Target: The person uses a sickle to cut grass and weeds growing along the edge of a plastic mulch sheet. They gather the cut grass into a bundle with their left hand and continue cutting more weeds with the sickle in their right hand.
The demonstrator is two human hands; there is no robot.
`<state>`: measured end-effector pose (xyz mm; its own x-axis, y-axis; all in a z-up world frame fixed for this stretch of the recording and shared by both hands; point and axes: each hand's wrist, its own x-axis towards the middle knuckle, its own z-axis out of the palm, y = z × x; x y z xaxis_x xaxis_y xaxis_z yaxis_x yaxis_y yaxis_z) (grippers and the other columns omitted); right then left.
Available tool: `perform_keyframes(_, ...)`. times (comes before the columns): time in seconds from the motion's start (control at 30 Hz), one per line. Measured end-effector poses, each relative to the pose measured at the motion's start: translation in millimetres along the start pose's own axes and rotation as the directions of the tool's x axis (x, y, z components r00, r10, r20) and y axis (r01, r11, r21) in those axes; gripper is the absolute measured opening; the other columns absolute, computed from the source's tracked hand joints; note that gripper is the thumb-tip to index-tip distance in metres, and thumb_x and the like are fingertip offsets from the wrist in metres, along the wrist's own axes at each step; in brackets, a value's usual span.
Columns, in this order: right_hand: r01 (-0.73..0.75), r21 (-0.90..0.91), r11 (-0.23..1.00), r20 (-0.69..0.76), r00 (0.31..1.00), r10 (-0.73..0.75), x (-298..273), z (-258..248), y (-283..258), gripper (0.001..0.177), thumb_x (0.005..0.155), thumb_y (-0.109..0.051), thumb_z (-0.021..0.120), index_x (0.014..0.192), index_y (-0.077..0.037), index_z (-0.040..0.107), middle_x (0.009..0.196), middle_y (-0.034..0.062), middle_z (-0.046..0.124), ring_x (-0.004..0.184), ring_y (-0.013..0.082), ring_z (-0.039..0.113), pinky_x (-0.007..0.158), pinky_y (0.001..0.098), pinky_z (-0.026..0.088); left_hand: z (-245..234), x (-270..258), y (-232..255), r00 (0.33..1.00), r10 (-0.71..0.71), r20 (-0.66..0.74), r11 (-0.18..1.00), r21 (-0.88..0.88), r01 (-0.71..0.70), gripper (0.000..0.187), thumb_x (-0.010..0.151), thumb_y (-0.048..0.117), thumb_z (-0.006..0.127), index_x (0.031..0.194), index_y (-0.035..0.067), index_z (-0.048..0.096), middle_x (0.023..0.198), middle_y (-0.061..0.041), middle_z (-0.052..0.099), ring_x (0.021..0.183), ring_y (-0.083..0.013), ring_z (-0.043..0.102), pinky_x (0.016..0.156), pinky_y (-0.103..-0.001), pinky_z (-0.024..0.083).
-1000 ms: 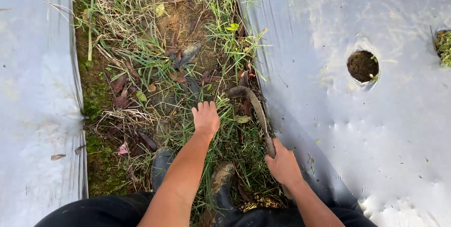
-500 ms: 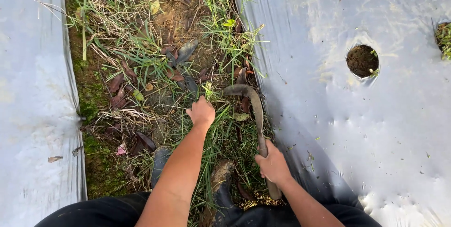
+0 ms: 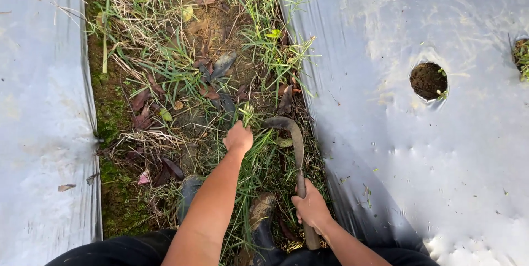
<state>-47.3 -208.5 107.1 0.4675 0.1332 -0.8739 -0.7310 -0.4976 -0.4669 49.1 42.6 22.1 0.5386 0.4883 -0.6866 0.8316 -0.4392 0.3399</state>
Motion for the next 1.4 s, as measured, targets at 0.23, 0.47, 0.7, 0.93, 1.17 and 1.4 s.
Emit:
perform_keyframes(0.23, 0.055, -0.224, 0.973, -0.064, 0.995, -0.071, 4, -5, 0, 0.019, 0.099, -0.015, 0.062, 0.115, -0.014, 0.053, 0.078, 0.0116, 0.056, 0.052, 0.0224, 0.051, 0.052, 0.0413, 0.050, 4, -8, -11, 0.991, 0.035, -0.130, 0.999, -0.028, -0.039, 0.020, 0.110, 0.028, 0.049, 0.112, 0.009, 0.053, 0.093, -0.014, 0.073, 0.078, -0.0300, 0.071, 0.068, -0.045, 0.059)
perform_keyframes(0.47, 0.100, -0.310, 0.945, -0.117, 0.983, -0.143, 18, -9, 12, 0.017, 0.096, -0.017, 0.061, 0.108, -0.015, 0.050, 0.078, 0.0106, 0.057, 0.059, 0.0239, 0.049, 0.058, 0.0443, 0.042, 9, -11, -6, 0.871, 0.378, -0.313, 0.925, 0.154, -0.346, 0.014, 0.103, 0.019, 0.060, 0.110, 0.007, 0.060, 0.100, -0.007, 0.065, 0.094, -0.0241, 0.058, 0.091, -0.042, 0.048)
perform_keyframes(0.7, 0.109, -0.351, 0.930, -0.157, 0.972, -0.173, 5, -1, 4, 0.016, 0.096, -0.017, 0.059, 0.110, -0.017, 0.052, 0.073, 0.0063, 0.057, 0.057, 0.0210, 0.051, 0.052, 0.0403, 0.046, -7, -6, -14, 0.952, 0.293, -0.086, 0.951, 0.125, -0.281, 0.037, 0.110, 0.044, 0.040, 0.111, 0.008, 0.050, 0.073, -0.003, 0.061, 0.053, -0.0196, 0.056, 0.064, -0.042, 0.058)
perform_keyframes(0.93, 0.131, -0.049, 0.990, -0.151, 0.979, -0.137, -9, 12, 8, 0.012, 0.095, -0.003, 0.059, 0.103, -0.009, 0.051, 0.074, 0.0101, 0.060, 0.048, 0.0199, 0.055, 0.044, 0.0357, 0.055, -5, -12, -18, 0.960, 0.258, -0.108, 0.963, 0.106, -0.247, 0.038, 0.111, 0.042, 0.035, 0.115, 0.007, 0.050, 0.076, -0.007, 0.065, 0.061, -0.0252, 0.063, 0.058, -0.043, 0.056)
perform_keyframes(1.17, 0.176, 0.056, 0.983, -0.133, 0.977, -0.167, -16, 12, 1, 0.014, 0.097, -0.009, 0.060, 0.099, -0.010, 0.047, 0.068, 0.0120, 0.054, 0.050, 0.0245, 0.053, 0.053, 0.0429, 0.052, -6, -14, -26, 0.957, 0.176, -0.232, 0.978, -0.069, -0.197, 0.023, 0.111, 0.030, 0.047, 0.109, 0.007, 0.050, 0.073, -0.003, 0.059, 0.059, -0.0173, 0.053, 0.050, -0.036, 0.047)
perform_keyframes(1.4, 0.114, 0.004, 0.993, -0.201, 0.973, -0.111, -19, -6, -17, 0.014, 0.093, -0.010, 0.060, 0.102, -0.010, 0.050, 0.060, 0.0138, 0.056, 0.046, 0.0246, 0.051, 0.050, 0.0419, 0.048, -28, -5, 18, 0.825, 0.483, -0.293, 0.874, 0.219, -0.434, 0.024, 0.107, 0.027, 0.060, 0.113, 0.003, 0.061, 0.092, -0.005, 0.060, 0.078, -0.0153, 0.053, 0.075, -0.029, 0.055)
